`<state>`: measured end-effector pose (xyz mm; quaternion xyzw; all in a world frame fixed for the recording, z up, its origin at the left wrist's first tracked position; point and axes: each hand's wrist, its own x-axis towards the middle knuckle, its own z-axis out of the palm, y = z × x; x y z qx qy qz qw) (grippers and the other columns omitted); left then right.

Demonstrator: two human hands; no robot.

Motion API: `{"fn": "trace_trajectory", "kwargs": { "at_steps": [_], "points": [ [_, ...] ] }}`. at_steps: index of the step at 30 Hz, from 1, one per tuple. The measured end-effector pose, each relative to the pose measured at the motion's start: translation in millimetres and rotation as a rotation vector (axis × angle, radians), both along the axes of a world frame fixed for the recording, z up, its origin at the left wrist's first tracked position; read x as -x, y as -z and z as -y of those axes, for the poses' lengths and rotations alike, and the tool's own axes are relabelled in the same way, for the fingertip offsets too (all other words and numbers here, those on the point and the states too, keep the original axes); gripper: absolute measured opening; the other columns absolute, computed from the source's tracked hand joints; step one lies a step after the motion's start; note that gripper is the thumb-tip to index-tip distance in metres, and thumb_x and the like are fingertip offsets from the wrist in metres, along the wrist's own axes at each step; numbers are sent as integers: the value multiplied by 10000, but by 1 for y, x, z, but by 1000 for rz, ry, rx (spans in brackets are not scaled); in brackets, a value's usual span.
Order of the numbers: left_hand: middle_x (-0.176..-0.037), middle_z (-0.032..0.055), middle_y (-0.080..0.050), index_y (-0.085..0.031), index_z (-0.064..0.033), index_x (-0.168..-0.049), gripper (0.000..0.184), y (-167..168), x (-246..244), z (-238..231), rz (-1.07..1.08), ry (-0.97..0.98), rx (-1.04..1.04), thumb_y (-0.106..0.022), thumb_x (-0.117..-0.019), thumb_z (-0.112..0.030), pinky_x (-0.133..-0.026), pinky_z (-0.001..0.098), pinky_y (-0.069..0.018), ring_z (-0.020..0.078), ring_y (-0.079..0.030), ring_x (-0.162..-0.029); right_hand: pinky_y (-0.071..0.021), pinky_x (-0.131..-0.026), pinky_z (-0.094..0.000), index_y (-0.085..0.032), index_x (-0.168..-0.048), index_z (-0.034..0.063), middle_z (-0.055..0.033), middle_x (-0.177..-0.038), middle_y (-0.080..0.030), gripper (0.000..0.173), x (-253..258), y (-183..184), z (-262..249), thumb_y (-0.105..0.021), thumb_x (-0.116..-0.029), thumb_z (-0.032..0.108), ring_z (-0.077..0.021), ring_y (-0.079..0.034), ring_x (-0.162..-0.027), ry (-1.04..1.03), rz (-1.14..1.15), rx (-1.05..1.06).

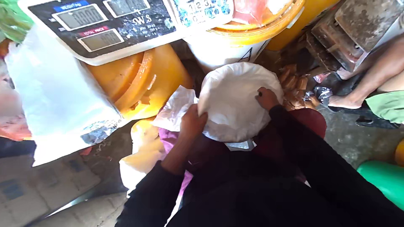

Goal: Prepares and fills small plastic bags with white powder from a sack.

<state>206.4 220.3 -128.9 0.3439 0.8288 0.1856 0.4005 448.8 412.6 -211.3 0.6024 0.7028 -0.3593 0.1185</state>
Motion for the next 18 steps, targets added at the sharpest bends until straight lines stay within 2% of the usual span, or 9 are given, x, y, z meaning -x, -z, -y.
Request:
{"fn": "trace_trajectory", "kwargs": {
  "at_steps": [3, 5, 7, 10, 13, 15, 18],
  "points": [
    [-1095, 218, -708, -612, 15, -1290, 370, 3, 24, 34, -20, -149, -129, -665, -934, -69, -887, 559, -536, 325, -695, -976, -469, -994, -655, -591, -1325, -37, -325, -1278, -600, 374, -9, -29, -10, -606, -1012, 166, -488, -594, -1198, 0, 81, -109],
    [-1034, 177, -724, -584, -10, -1319, 411, 7, 26, 50, 6, -233, -148, -660, -917, -53, -837, 490, -556, 253, -703, -904, -473, -994, -653, -588, -1336, -38, -327, -1300, -586, 380, -11, -47, -11, -607, -1006, 151, -489, -593, -1202, 12, 97, -175],
    [-979, 164, -726, -547, -34, -1369, 472, 12, 24, 57, 7, -223, -160, -645, -909, -67, -794, 471, -557, 232, -700, -844, -483, -989, -638, -585, -1347, -28, -322, -1310, -579, 379, -10, -52, -9, -612, -1005, 134, -488, -598, -1192, 28, 92, -224],
    [-947, 198, -732, -539, -46, -1409, 513, 22, 24, 63, -44, -58, -193, -626, -915, -148, -781, 560, -539, 329, -707, -829, -496, -984, -631, -594, -1345, -17, -337, -1320, -559, 366, -8, -37, -4, -610, -989, 67, -504, -594, -1186, 8, 78, -283],
    [-970, 207, -737, -535, -48, -1433, 539, 37, 33, 64, -89, 115, -252, -592, -943, -264, -781, 615, -532, 376, -715, -837, -490, -1012, -621, -557, -1386, -22, -370, -1386, -493, 406, 8, -20, 0, -598, -988, 46, -523, -558, -1235, 61, 53, -257],
    [-951, 185, -741, -538, -57, -1433, 550, 44, 34, 61, -81, 135, -309, -594, -942, -298, -747, 574, -546, 333, -713, -794, -470, -1047, -598, -551, -1401, -21, -363, -1399, -495, 407, 20, -4, -1, -585, -1007, 74, -511, -533, -1278, 134, 50, -237],
    [-833, 122, -728, -553, -38, -1409, 554, 55, 33, 58, -76, 127, -432, -597, -932, -316, -652, 449, -549, 209, -669, -663, -425, -1099, -599, -556, -1401, -35, -348, -1417, -502, 401, 32, 16, -5, -563, -1014, 69, -503, -483, -1343, 151, 41, -222]
  ]
}}
